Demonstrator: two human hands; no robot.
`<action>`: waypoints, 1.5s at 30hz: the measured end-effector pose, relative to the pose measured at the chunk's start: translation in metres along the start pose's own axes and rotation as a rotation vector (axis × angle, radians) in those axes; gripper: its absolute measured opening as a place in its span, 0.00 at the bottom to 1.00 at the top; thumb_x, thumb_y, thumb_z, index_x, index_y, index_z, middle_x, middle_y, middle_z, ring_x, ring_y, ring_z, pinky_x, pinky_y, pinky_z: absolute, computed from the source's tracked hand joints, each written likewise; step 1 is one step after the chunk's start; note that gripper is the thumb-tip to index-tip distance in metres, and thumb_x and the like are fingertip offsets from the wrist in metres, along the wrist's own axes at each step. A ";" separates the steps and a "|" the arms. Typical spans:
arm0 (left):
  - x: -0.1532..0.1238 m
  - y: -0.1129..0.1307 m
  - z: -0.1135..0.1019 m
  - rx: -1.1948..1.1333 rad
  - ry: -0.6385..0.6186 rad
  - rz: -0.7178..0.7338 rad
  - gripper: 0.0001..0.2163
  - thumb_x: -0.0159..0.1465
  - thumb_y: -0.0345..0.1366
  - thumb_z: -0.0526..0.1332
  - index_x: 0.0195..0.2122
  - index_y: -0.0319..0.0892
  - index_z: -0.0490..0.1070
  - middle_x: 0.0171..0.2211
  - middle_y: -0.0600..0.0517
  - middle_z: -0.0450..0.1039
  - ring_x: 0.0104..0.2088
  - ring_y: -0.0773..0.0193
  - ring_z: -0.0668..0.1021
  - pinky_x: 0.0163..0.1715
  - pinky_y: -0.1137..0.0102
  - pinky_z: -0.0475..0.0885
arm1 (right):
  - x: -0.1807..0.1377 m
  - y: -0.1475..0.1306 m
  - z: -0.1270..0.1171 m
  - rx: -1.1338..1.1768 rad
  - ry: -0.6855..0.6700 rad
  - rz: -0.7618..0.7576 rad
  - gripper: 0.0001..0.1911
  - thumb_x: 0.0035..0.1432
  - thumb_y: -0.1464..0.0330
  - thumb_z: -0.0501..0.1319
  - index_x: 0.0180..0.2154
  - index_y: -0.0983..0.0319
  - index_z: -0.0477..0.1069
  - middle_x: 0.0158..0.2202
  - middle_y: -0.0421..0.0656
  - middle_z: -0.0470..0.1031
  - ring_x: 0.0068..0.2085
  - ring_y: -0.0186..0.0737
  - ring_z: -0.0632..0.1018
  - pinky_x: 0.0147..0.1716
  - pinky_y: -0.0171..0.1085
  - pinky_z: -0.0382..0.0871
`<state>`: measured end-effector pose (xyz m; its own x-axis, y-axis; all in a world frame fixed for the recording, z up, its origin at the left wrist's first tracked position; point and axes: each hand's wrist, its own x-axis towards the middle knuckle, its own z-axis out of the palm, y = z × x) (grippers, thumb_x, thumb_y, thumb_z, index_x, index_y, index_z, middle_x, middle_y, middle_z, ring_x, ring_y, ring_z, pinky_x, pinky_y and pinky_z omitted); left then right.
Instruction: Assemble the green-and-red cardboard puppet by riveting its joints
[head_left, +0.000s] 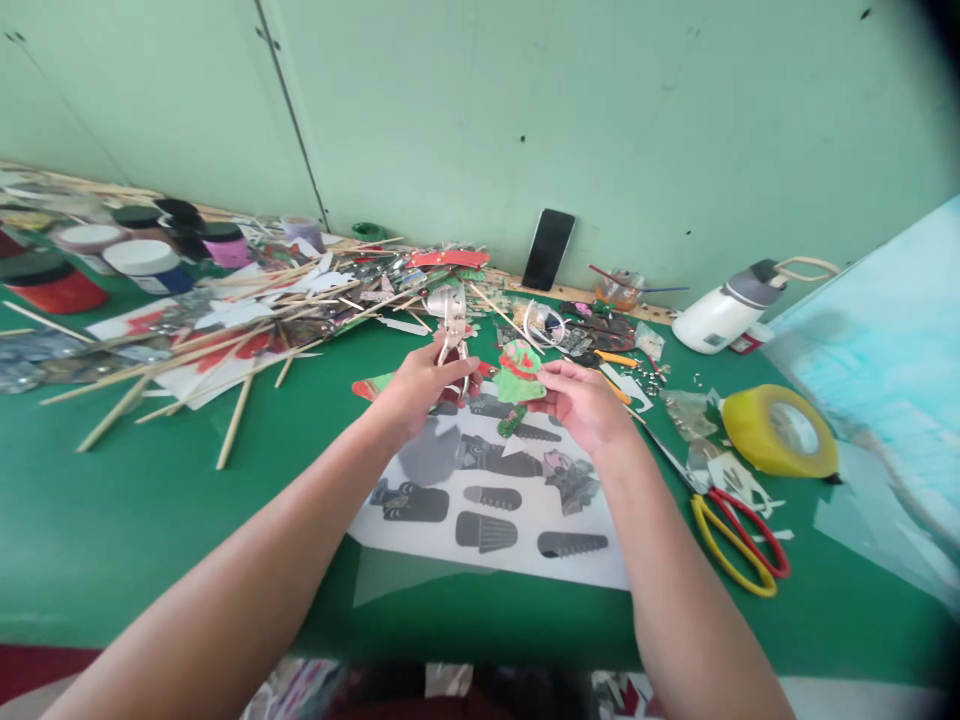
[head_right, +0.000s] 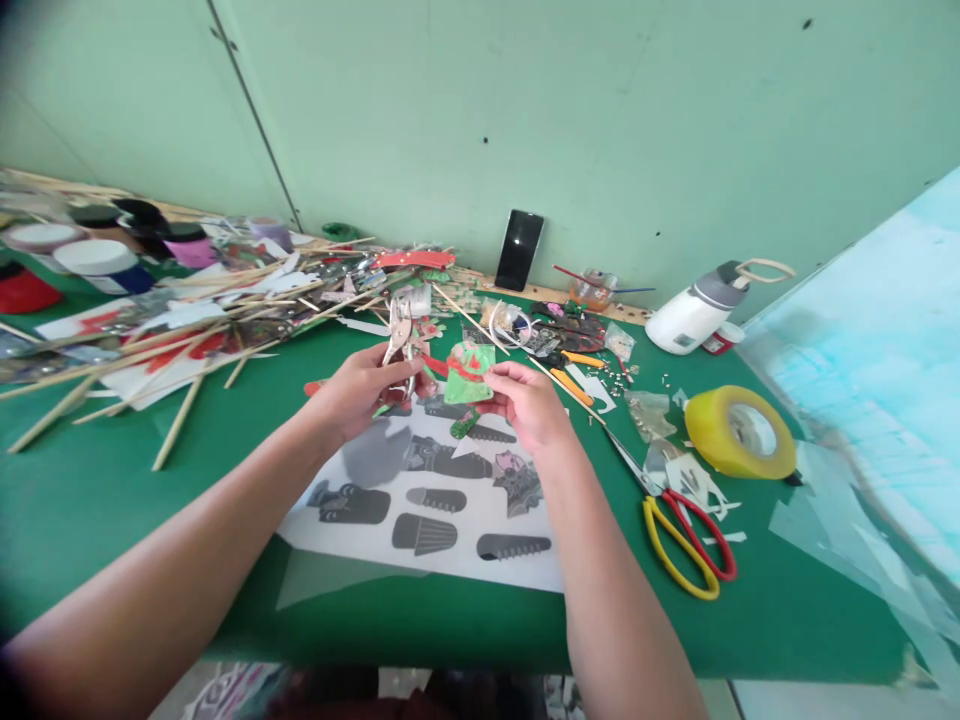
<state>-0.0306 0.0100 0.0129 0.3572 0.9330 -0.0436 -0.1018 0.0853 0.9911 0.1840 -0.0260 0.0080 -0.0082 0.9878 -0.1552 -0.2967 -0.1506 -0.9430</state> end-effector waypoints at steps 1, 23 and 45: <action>-0.001 0.000 0.001 -0.002 -0.011 0.003 0.09 0.57 0.40 0.63 0.34 0.39 0.68 0.28 0.49 0.72 0.28 0.64 0.75 0.21 0.73 0.66 | 0.000 0.001 0.001 0.017 0.001 -0.006 0.10 0.43 0.67 0.71 0.29 0.63 0.74 0.28 0.39 0.75 0.27 0.36 0.77 0.29 0.39 0.73; -0.005 0.004 0.005 -0.095 -0.027 -0.086 0.08 0.56 0.38 0.63 0.32 0.40 0.68 0.22 0.51 0.72 0.21 0.67 0.72 0.19 0.73 0.65 | -0.008 -0.003 0.014 0.071 0.046 0.004 0.09 0.41 0.69 0.72 0.28 0.63 0.76 0.23 0.38 0.72 0.23 0.31 0.70 0.22 0.33 0.62; -0.005 0.004 0.007 -0.011 0.054 -0.033 0.09 0.53 0.38 0.65 0.32 0.40 0.69 0.26 0.51 0.73 0.27 0.62 0.75 0.21 0.72 0.66 | -0.004 -0.001 0.012 0.051 0.046 -0.036 0.11 0.38 0.67 0.72 0.26 0.63 0.75 0.21 0.36 0.69 0.21 0.29 0.69 0.21 0.32 0.59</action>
<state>-0.0260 0.0036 0.0176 0.3098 0.9472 -0.0829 -0.1011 0.1195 0.9877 0.1727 -0.0295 0.0137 0.0466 0.9896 -0.1363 -0.3440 -0.1122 -0.9322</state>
